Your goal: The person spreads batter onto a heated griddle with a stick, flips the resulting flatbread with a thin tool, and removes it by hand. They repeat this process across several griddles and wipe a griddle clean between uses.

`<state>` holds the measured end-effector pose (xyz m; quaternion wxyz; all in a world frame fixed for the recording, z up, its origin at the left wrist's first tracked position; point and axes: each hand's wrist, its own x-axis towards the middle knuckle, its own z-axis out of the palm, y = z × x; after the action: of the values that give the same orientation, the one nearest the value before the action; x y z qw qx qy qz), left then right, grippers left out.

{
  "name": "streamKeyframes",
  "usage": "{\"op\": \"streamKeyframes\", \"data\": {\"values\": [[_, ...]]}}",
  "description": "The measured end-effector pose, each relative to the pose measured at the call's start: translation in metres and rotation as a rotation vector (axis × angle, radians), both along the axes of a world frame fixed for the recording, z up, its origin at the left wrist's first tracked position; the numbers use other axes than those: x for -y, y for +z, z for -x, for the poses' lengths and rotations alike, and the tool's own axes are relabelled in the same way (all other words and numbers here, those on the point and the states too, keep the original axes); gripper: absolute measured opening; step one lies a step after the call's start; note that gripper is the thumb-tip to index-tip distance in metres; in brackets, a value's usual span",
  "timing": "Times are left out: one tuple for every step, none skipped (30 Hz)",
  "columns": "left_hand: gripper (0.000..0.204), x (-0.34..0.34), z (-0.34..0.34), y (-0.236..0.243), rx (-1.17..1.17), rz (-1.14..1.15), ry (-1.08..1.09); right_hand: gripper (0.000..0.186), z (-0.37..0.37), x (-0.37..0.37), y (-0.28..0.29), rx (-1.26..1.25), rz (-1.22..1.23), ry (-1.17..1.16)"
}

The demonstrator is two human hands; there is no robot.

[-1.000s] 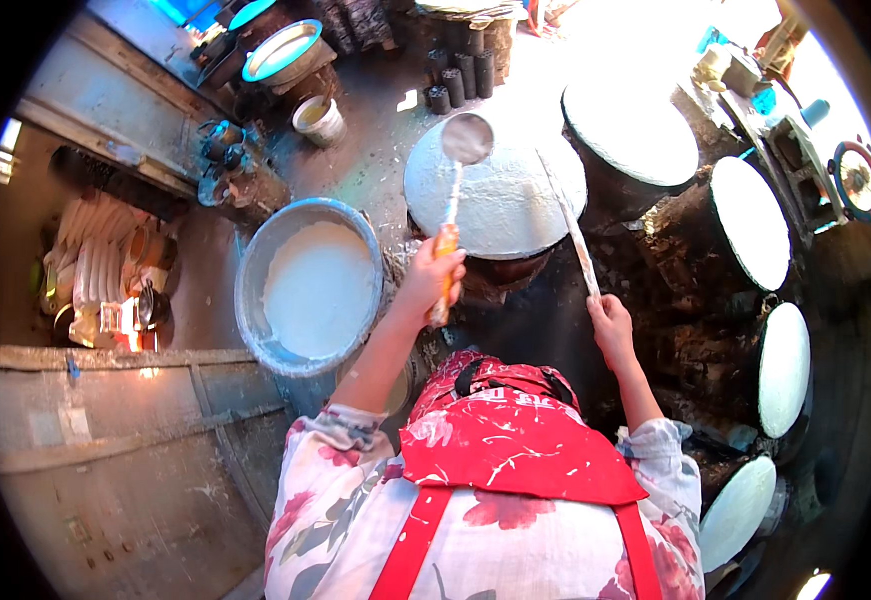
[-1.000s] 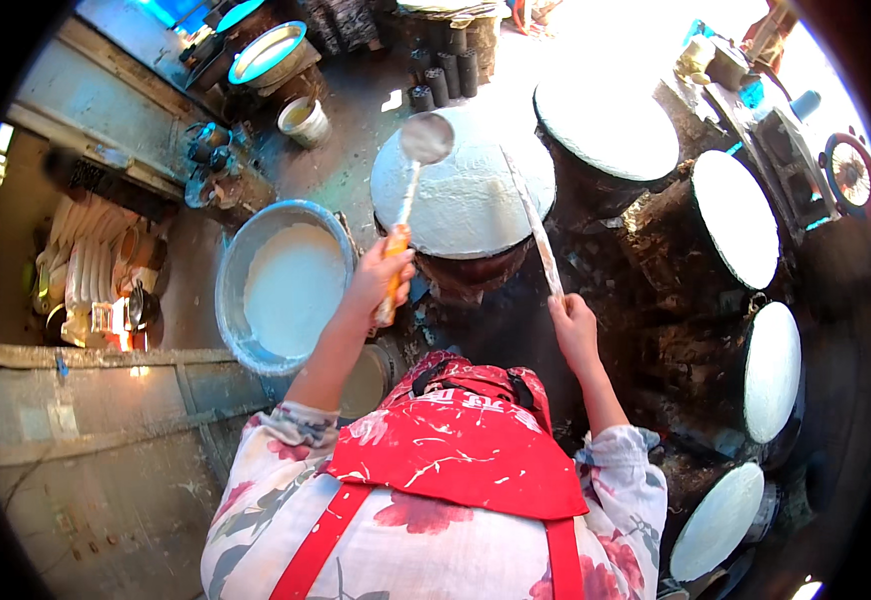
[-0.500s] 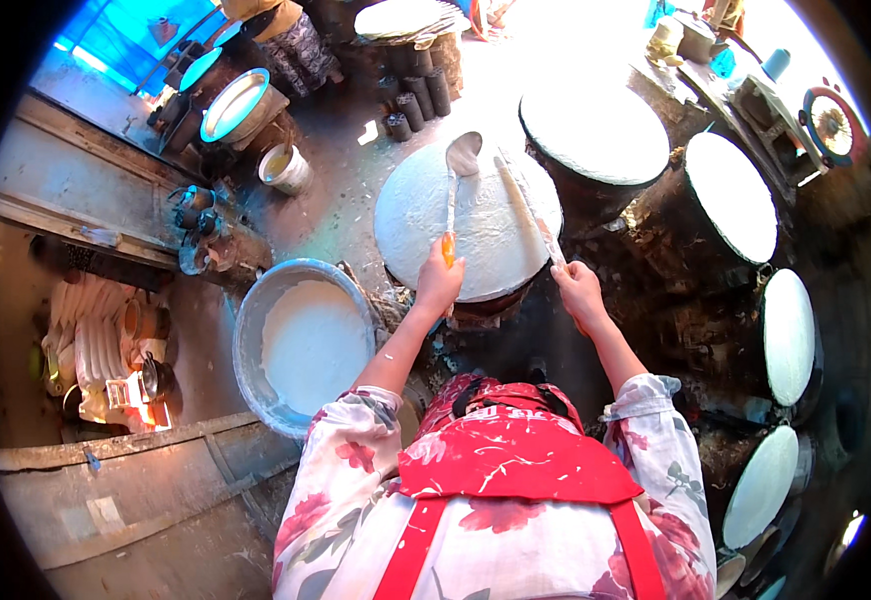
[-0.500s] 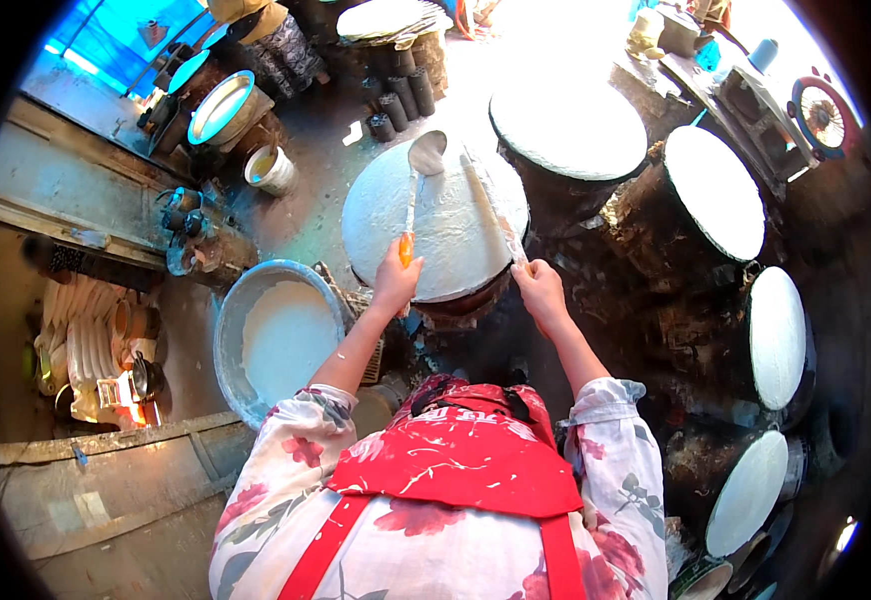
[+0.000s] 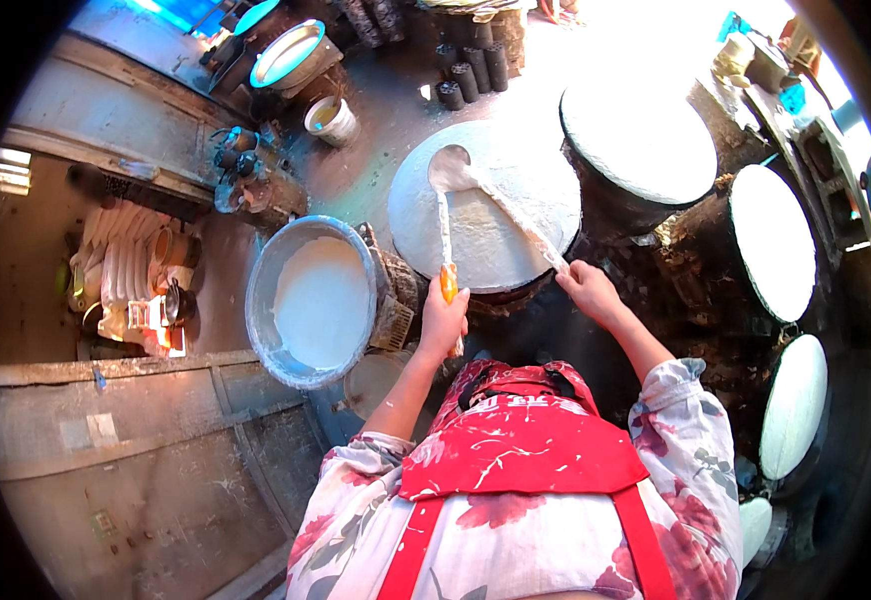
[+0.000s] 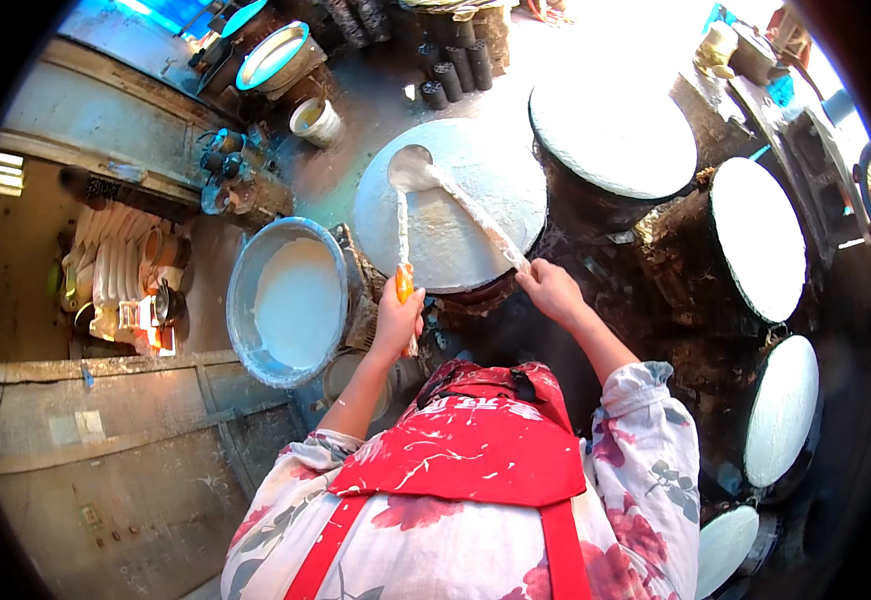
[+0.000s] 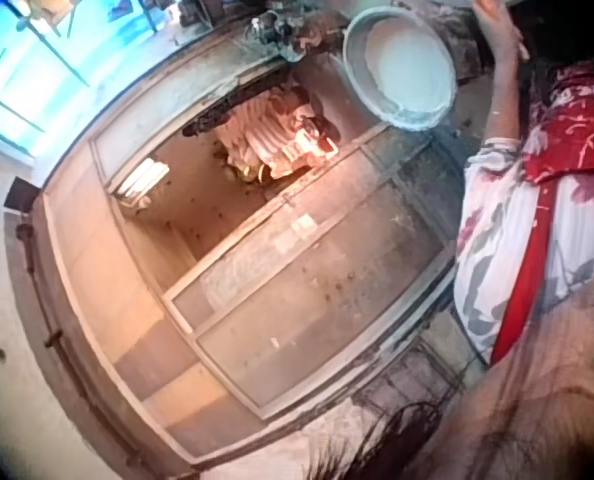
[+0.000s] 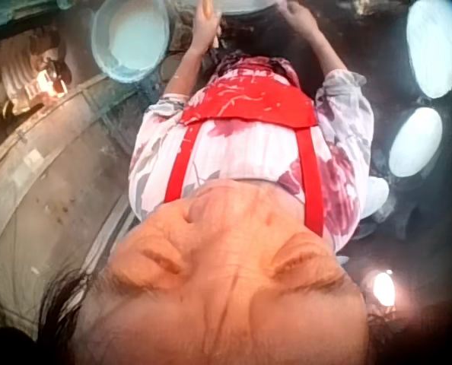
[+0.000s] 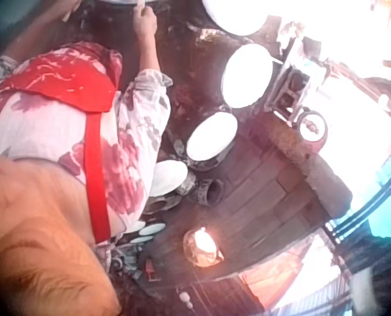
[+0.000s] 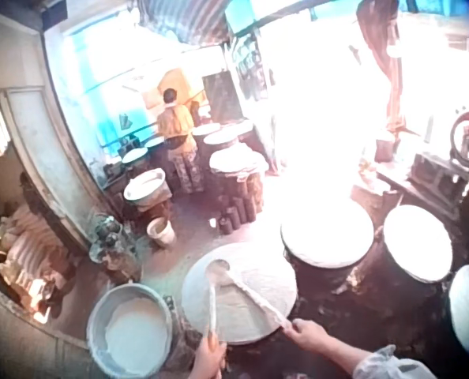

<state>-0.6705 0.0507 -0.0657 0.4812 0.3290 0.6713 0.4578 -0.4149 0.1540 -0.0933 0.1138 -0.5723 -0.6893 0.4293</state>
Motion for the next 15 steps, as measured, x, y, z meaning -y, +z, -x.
{"op": "streamKeyframes", "data": {"values": [[0.027, 0.008, -0.007, 0.006, 0.048, 0.005, 0.026, 0.032, -0.003, 0.006, -0.001, -0.008, 0.014, 0.013], [0.025, 0.014, -0.012, 0.008, 0.097, 0.023, 0.053, 0.031, -0.004, 0.012, -0.001, -0.016, 0.028, 0.025], [0.024, 0.019, -0.017, 0.011, 0.145, 0.039, 0.078, 0.030, -0.005, 0.017, 0.003, -0.045, 0.050, 0.030], [0.023, 0.024, -0.022, 0.014, 0.193, 0.055, 0.103, 0.031, -0.006, 0.021, 0.001, -0.055, 0.076, 0.040], [0.020, 0.031, -0.028, 0.019, 0.258, 0.064, 0.132, 0.033, -0.008, 0.026, -0.003, -0.065, 0.101, 0.050], [0.020, 0.035, -0.033, 0.024, 0.354, 0.059, 0.165, 0.035, -0.009, 0.030, -0.006, -0.077, 0.122, 0.059], [0.020, 0.040, -0.036, 0.027, 0.451, 0.053, 0.197, 0.031, -0.009, 0.035, -0.009, -0.133, 0.062, 0.079], [0.020, 0.044, -0.039, 0.031, 0.548, 0.045, 0.229, 0.029, -0.010, 0.037, -0.010, -0.221, 0.186, 0.054], [0.025, 0.047, -0.039, 0.034, 0.632, 0.043, 0.242, 0.028, -0.010, 0.039, -0.005, -0.308, 0.312, 0.028], [0.024, 0.053, -0.034, 0.036, 0.766, -0.003, 0.237, 0.026, -0.009, 0.041, 0.001, -0.393, 0.441, 0.003], [0.022, 0.059, -0.025, 0.039, 0.900, -0.050, 0.230, 0.022, -0.008, 0.044, 0.008, -0.505, 0.552, -0.037], [0.021, 0.065, -0.017, 0.043, 1.034, -0.096, 0.216, 0.023, -0.009, 0.045, 0.014, -0.586, 0.574, -0.033], [0.027, 0.073, -0.016, 0.057, 1.128, -0.157, 0.206, 0.023, -0.010, 0.046, 0.017, -0.664, 0.601, -0.033], [0.032, 0.081, -0.015, 0.064, 1.153, -0.238, 0.159, 0.024, -0.010, 0.047, 0.020, -0.743, 0.627, -0.034], [0.033, 0.088, -0.021, 0.071, 1.173, -0.306, 0.185, 0.024, -0.007, 0.048, 0.025, -0.782, 0.595, -0.032]]}}
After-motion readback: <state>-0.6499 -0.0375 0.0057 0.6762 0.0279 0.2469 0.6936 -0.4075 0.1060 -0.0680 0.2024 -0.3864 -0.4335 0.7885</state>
